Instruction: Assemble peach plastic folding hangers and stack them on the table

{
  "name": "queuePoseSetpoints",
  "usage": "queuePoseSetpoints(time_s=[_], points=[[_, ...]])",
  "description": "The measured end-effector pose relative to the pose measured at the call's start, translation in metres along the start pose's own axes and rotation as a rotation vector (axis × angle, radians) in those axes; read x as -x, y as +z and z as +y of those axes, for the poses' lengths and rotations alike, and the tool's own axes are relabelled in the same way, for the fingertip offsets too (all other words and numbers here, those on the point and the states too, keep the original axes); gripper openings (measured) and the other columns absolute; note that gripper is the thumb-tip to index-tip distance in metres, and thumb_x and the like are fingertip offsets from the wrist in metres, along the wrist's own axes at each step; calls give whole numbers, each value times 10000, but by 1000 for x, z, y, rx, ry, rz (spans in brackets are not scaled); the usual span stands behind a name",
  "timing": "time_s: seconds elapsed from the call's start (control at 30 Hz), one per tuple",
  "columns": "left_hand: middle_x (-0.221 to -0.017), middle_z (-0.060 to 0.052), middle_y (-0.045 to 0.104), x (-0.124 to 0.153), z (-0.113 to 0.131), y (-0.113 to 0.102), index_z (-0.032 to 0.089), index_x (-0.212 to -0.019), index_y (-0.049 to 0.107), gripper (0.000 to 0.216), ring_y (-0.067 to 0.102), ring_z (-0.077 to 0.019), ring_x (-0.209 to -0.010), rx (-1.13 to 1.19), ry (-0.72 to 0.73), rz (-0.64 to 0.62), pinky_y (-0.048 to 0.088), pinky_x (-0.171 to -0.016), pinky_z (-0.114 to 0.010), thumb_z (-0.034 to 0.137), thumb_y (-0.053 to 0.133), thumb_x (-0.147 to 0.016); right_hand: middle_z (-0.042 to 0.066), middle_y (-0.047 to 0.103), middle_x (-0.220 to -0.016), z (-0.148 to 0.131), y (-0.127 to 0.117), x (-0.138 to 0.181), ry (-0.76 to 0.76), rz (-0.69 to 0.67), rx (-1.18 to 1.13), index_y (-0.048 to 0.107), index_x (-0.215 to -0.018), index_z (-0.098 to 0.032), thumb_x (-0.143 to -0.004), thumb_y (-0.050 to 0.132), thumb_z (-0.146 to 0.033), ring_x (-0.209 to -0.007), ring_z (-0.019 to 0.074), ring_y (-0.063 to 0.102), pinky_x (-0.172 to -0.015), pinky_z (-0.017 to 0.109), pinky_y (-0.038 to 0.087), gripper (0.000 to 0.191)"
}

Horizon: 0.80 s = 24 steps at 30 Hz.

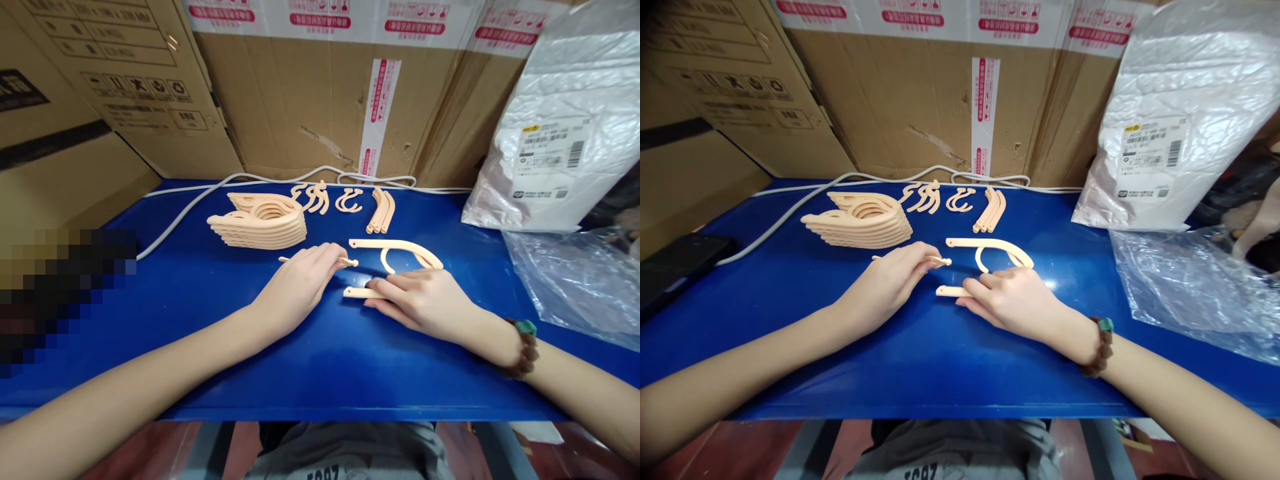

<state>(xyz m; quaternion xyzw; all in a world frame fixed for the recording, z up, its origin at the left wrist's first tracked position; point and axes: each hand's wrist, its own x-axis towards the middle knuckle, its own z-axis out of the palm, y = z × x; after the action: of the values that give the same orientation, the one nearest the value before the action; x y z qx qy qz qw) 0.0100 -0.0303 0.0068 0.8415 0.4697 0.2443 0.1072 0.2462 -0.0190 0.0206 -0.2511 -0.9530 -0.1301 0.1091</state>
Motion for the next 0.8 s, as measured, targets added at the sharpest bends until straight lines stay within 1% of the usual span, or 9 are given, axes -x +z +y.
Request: queuePoseSetpoints(time_s=[0.1, 0.17, 0.37, 0.47, 0.57, 0.73, 0.8], points=[[-982, -51, 660, 0, -4, 2, 192, -1015, 553, 183, 604, -211, -896, -82, 47, -44, 462, -788, -340, 208, 371, -1014, -5, 677, -659, 0, 1, 0, 7, 15, 12, 691, -956, -178, -1022, 387, -380, -572, 114, 624, -546, 289, 288, 371], [-960, -61, 655, 1, -5, 4, 172, -1004, 564, 191, 583, -218, -869, -149, 83, -46, 444, -765, -345, 207, 377, -1014, -4, 683, -671, 2, 2, 1, 16, 9, 7, 690, -965, -175, -1023, 385, -377, -580, 113, 629, -546, 288, 291, 370], [-906, -66, 632, 1, -7, 3, 143, -948, 574, 223, 540, -233, -863, -285, 232, 52, 405, -756, -355, 213, 374, -1019, 4, 703, -702, 5, 6, 1, 36, -14, 21, 683, -989, -174, -1024, 373, -386, -581, 113, 634, -535, 286, 282, 376], [-899, -68, 626, 2, -7, 3, 136, -938, 578, 212, 525, -237, -861, -315, 275, 46, 398, -746, -355, 208, 393, -1012, 6, 709, -722, 5, 6, 0, 35, -27, 19, 677, -994, -175, -1024, 372, -380, -586, 111, 636, -533, 285, 282, 369], [-896, -64, 613, 1, -7, 3, 137, -928, 571, 197, 511, -230, -851, -274, 261, -3, 407, -754, -350, 212, 407, -1008, 5, 708, -725, 5, 6, 0, 34, -28, 11, 675, -998, -172, -1025, 368, -379, -583, 114, 634, -530, 289, 282, 372], [-970, -52, 594, -2, -7, 5, 147, -977, 539, 182, 512, -202, -881, -53, 170, -98, 432, -795, -332, 210, 374, -1021, 4, 700, -710, 4, 7, 0, 34, -30, 10, 675, -994, -170, -1025, 367, -380, -572, 114, 623, -531, 288, 278, 375], [-999, -52, 588, -2, -8, 5, 151, -1014, 534, 191, 513, -200, -911, 1, 145, -115, 437, -824, -337, 211, 353, -1027, 4, 699, -709, 4, 7, -1, 34, -25, 10, 675, -995, -171, -1024, 372, -380, -568, 114, 619, -531, 288, 275, 369]])
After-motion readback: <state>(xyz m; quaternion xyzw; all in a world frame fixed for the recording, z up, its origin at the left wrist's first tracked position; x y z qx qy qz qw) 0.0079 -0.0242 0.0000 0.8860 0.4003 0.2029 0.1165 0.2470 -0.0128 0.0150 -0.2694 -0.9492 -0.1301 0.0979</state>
